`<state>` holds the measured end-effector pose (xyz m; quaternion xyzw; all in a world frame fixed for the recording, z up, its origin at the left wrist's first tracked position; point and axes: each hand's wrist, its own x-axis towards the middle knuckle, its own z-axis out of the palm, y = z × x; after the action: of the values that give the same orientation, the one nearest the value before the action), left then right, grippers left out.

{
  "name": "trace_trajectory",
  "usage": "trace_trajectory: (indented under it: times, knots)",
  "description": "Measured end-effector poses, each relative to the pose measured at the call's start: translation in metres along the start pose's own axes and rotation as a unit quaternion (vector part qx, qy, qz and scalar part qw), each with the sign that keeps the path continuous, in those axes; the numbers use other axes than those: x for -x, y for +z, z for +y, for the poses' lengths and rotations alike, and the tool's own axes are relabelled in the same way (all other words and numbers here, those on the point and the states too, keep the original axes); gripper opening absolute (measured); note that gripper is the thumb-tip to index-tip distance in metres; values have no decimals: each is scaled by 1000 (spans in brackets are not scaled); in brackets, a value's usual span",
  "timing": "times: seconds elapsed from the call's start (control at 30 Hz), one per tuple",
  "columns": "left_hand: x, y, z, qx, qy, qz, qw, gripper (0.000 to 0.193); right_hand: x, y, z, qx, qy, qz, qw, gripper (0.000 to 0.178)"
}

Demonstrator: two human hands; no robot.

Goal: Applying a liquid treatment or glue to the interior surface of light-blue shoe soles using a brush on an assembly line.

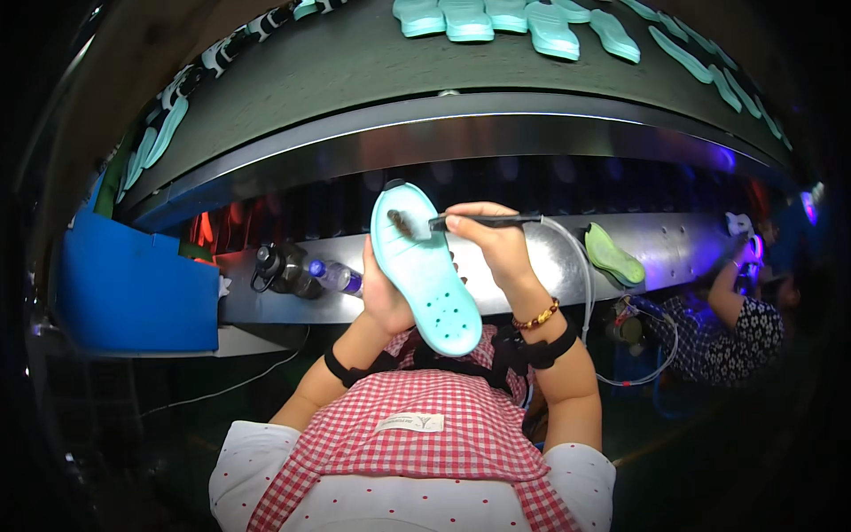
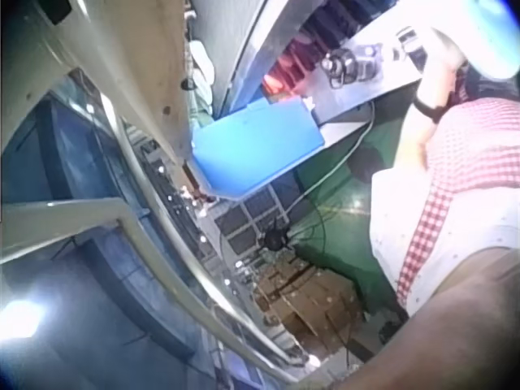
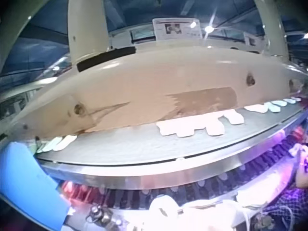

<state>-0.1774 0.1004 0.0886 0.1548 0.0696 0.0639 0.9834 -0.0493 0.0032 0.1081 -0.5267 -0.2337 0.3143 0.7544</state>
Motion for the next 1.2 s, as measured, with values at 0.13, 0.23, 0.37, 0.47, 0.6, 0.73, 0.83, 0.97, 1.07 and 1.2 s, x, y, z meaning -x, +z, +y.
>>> trace_trajectory:
  times: [0.13,0.23,0.37,0.47,0.6,0.73,0.83,0.97,1.07,1.2]
  knots:
    - [-4,-6,-1,-11,97,76,992,70,-5,29,-4,144,-77,-32,986,17]
    - [-5,-17,15,-34,145,97,984,66,17,50,-9,329,-292,-80,894,13]
    - [7,-21,45,-41,164,87,982,70,36,25,-23,319,-171,-272,891,13]
    - [13,-19,40,-40,86,6,995,74,28,21,-37,233,-101,-244,936,15]
    - [12,8,23,56,71,26,996,78,12,40,-46,227,-102,-141,958,15]
    - [15,4,33,9,82,-24,996,79,25,41,-48,188,-127,-257,940,16]
    - [13,12,38,18,94,9,995,78,16,37,-51,176,-124,-150,965,16]
    - [11,4,48,-80,178,-75,978,84,28,39,-57,226,-187,-325,899,17]
    - [11,15,47,-56,246,41,967,87,26,33,-53,208,-205,-256,921,18]
    - [13,20,57,-77,311,62,945,89,31,34,-54,219,-213,-309,901,19]
